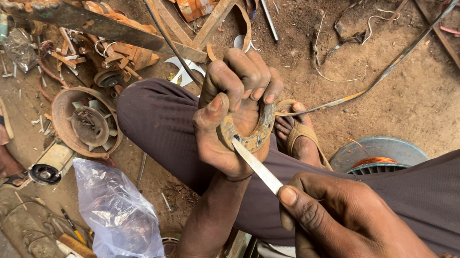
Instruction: The person sits on the ground and cuts a ring shape out of a sheet of paper with scissors, then holds a rusty circular metal flange and scrapes its surface and inner edge with a knife blade. They then handle small bolts and fit the flange onto a long metal rod.
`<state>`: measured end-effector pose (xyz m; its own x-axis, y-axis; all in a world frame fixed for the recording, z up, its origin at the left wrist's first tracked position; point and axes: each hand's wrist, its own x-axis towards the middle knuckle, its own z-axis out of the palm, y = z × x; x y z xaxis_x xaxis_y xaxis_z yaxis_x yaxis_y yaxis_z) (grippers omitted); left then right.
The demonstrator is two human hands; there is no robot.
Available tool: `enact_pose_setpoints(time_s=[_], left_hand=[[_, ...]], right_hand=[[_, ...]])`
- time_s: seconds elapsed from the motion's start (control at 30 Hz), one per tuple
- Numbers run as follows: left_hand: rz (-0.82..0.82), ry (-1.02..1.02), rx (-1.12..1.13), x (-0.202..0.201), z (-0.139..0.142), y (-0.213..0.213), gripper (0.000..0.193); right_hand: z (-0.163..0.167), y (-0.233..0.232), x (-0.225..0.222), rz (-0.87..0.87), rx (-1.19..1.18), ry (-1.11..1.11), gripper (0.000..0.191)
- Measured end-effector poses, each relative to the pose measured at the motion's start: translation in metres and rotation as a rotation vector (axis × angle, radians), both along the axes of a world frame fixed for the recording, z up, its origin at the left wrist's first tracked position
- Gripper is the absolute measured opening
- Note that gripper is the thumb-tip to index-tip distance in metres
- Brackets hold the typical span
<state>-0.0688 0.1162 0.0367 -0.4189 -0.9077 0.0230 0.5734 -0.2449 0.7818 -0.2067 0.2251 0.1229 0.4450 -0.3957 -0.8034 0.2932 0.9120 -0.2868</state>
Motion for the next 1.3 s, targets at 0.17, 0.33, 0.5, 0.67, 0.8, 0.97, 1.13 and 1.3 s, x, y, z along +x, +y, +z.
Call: enact_pose_setpoints(time_s=[0.17,0.33,0.5,0.67,0.8,0.97,1.13,1.3], left_hand=[[-0.007,0.027,0.013,0.002,0.001,-0.003,0.032],[0.002,0.018,0.015,-0.001,0.002,-0.001,0.032],[0.033,0.010,0.019,-0.001,0.001,0.000,0.033],[0.057,0.022,0.011,0.001,-0.002,-0.002,0.034],[0.111,0.052,0.002,0.000,-0.002,0.001,0.034],[0.153,0.040,-0.007,-0.002,-0.001,0.004,0.033],[0.163,0.035,-0.051,0.001,-0.003,0.007,0.033],[0.179,0.021,-0.085,-0.001,-0.004,0.006,0.033]], right_hand=[[0.004,-0.006,-0.006,0.076,0.042,-0.004,0.036],[0.001,-0.001,-0.002,0.029,-0.011,0.003,0.033],[-0.008,0.010,0.008,-0.093,-0.106,-0.045,0.035],[-0.014,0.020,0.017,-0.163,-0.080,-0.078,0.033],[-0.017,0.029,0.030,-0.183,-0.137,0.001,0.034],[-0.020,0.041,0.039,-0.247,-0.177,0.013,0.038],[-0.026,0.050,0.040,-0.213,-0.199,0.045,0.038],[-0.027,0.059,0.042,-0.223,-0.308,0.125,0.036]])
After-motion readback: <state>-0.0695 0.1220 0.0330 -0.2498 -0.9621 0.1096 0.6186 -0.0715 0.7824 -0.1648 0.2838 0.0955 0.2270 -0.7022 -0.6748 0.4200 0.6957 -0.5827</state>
